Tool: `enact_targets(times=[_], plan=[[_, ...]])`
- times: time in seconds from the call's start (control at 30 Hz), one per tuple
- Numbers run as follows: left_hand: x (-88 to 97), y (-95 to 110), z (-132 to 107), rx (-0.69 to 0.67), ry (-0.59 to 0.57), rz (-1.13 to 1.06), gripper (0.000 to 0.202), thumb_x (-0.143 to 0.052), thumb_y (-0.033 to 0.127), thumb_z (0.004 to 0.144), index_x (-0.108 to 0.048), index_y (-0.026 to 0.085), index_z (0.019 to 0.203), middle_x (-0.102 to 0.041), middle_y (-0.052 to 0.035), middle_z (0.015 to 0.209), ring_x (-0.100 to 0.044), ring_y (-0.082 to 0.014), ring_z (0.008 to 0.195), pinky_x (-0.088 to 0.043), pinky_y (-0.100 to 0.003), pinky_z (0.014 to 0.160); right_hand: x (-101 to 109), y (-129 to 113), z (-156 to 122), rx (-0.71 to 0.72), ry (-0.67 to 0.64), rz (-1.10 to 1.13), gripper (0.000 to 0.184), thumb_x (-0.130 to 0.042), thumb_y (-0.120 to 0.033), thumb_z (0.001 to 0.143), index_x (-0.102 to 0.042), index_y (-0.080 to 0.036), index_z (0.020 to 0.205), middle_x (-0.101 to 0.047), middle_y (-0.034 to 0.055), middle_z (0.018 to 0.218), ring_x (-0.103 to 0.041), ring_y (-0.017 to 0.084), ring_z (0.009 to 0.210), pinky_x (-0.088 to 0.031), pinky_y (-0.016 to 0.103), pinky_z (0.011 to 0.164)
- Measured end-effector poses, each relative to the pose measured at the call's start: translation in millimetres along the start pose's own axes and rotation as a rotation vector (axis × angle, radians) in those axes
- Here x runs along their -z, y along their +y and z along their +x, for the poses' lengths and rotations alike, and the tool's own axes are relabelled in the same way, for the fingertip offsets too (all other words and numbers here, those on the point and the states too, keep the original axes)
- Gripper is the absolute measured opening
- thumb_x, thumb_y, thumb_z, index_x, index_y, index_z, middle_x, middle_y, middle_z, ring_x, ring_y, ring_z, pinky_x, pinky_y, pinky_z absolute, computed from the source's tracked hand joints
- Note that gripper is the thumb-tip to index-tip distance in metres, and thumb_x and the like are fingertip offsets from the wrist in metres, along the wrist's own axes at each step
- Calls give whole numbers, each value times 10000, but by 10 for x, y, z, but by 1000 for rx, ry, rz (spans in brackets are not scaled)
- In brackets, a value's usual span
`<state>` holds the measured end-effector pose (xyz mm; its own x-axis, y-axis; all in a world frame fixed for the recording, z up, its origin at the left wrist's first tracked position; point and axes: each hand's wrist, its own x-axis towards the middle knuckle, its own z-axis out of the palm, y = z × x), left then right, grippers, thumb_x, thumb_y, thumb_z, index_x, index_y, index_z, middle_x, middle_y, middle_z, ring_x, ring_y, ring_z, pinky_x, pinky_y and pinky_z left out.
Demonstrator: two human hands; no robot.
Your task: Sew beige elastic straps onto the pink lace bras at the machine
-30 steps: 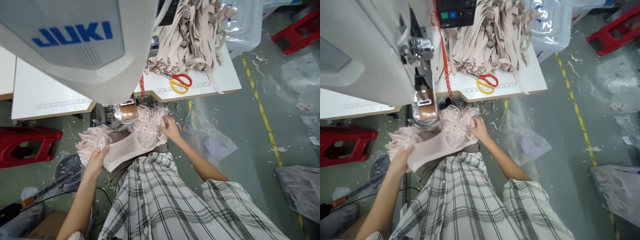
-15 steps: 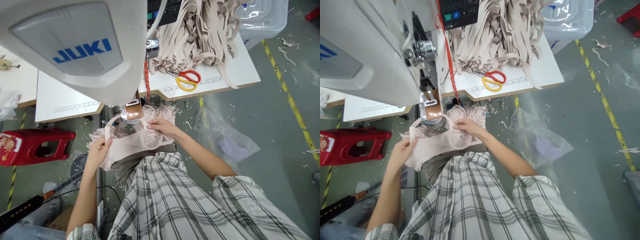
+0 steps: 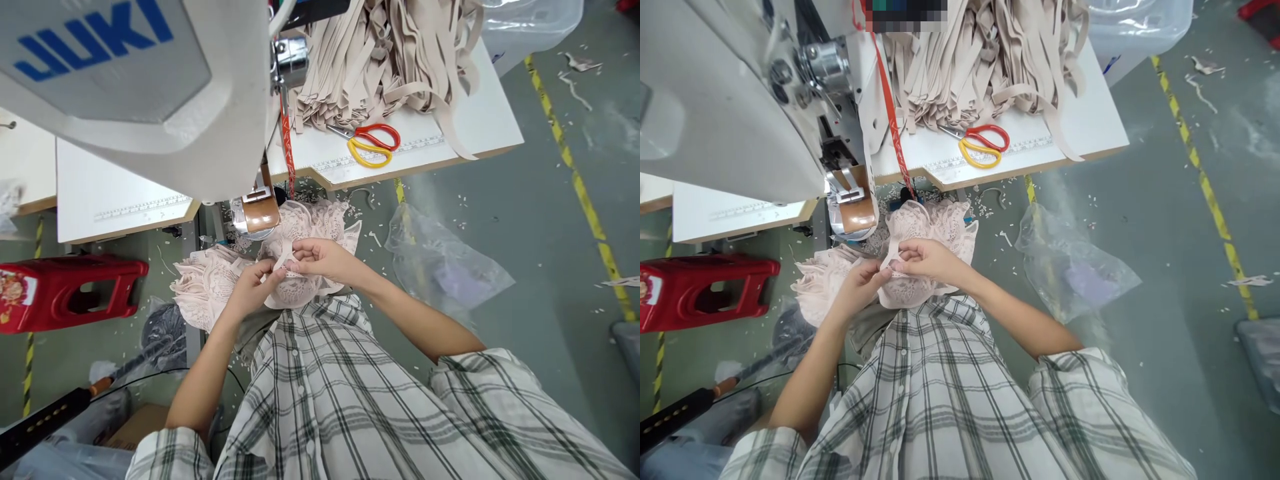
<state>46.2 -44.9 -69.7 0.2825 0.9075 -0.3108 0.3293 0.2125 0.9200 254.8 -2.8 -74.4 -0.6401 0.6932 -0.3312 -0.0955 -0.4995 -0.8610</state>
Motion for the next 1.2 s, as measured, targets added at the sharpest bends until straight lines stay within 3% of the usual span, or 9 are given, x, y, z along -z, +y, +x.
enact_targets(times=[0.2, 0.37, 0.43, 0.53, 0.63, 0.8, 0.93, 1.07, 1.2], plan=[[18, -7, 23, 70, 1, -210, 303, -686, 441, 864, -745, 176, 998, -723, -55, 939, -627, -207, 864, -466, -278, 756, 200, 135, -6, 59, 104, -220, 468, -747, -420, 774, -638, -213, 1179, -690, 47, 1010, -675, 178, 855, -578, 321, 755], [48, -84, 28, 155, -13, -423, 316, -724, 408, 840, -751, 199, 1075, -746, -62, 994, -658, -220, 890, -494, -289, 773, 902, 413, -21, 177, 550, -728, 498, -646, -490, 847, -623, -207, 1255, -658, 122, 1195, -648, 260, 1062, -518, 448, 975], [56, -116, 34, 148, -10, -454, 305, -734, 397, 833, -754, 200, 1066, -749, -58, 984, -659, -212, 880, -495, -283, 772, 1243, 600, -2, 129, 682, -852, 611, -651, -542, 820, -589, -167, 1298, -595, 179, 1305, -583, 322, 1178, -465, 497, 1026], [53, -131, 47, 145, 1, -448, 322, -744, 402, 823, -753, 196, 1071, -749, -67, 1001, -662, -218, 892, -499, -291, 785, 1615, 869, 23, -28, 601, -829, 715, -639, -616, 801, -547, -148, 1334, -581, 195, 1344, -571, 351, 1169, -441, 519, 1017], [49, -115, 56, 153, 1, -442, 325, -748, 406, 817, -754, 198, 1066, -750, -72, 1015, -664, -221, 889, -501, -302, 801, 1774, 1038, 14, -55, 533, -746, 666, -575, -675, 819, -589, -166, 1248, -659, 147, 1209, -624, 286, 1013, -494, 439, 910], [62, -86, 63, 148, -17, -448, 298, -751, 394, 815, -758, 203, 1044, -752, -63, 977, -665, -221, 893, -499, -303, 802, 1797, 1073, -94, -11, 535, -673, 592, -523, -738, 793, -663, -170, 884, -673, 53, 826, -587, 189, 767, -483, 311, 732], [52, -81, 68, 157, -4, -444, 314, -759, 398, 805, -756, 198, 1048, -754, -66, 991, -666, -243, 943, -501, -307, 805, 1697, 950, -253, 7, 623, -632, 544, -507, -709, 825, -658, -187, 826, -648, 22, 743, -563, 169, 681, -452, 291, 671], [87, -53, 96, 151, 3, -426, 301, -758, 399, 805, -758, 206, 1037, -754, -61, 1000, -667, -245, 962, -503, -308, 817, 1474, 700, -498, 10, 710, -548, 475, -559, -673, 825, -664, -211, 795, -648, 26, 726, -560, 177, 641, -440, 294, 609], [259, 80, 213, 133, -9, -200, 313, -681, 437, 852, -746, 209, 1056, -748, -74, 1011, -672, -267, 947, -514, -351, 824, 1153, 312, -828, 79, 821, -197, 469, -658, -655, 761, -542, -231, 599, -501, 4, 549, -437, 149, 486, -371, 298, 488]])
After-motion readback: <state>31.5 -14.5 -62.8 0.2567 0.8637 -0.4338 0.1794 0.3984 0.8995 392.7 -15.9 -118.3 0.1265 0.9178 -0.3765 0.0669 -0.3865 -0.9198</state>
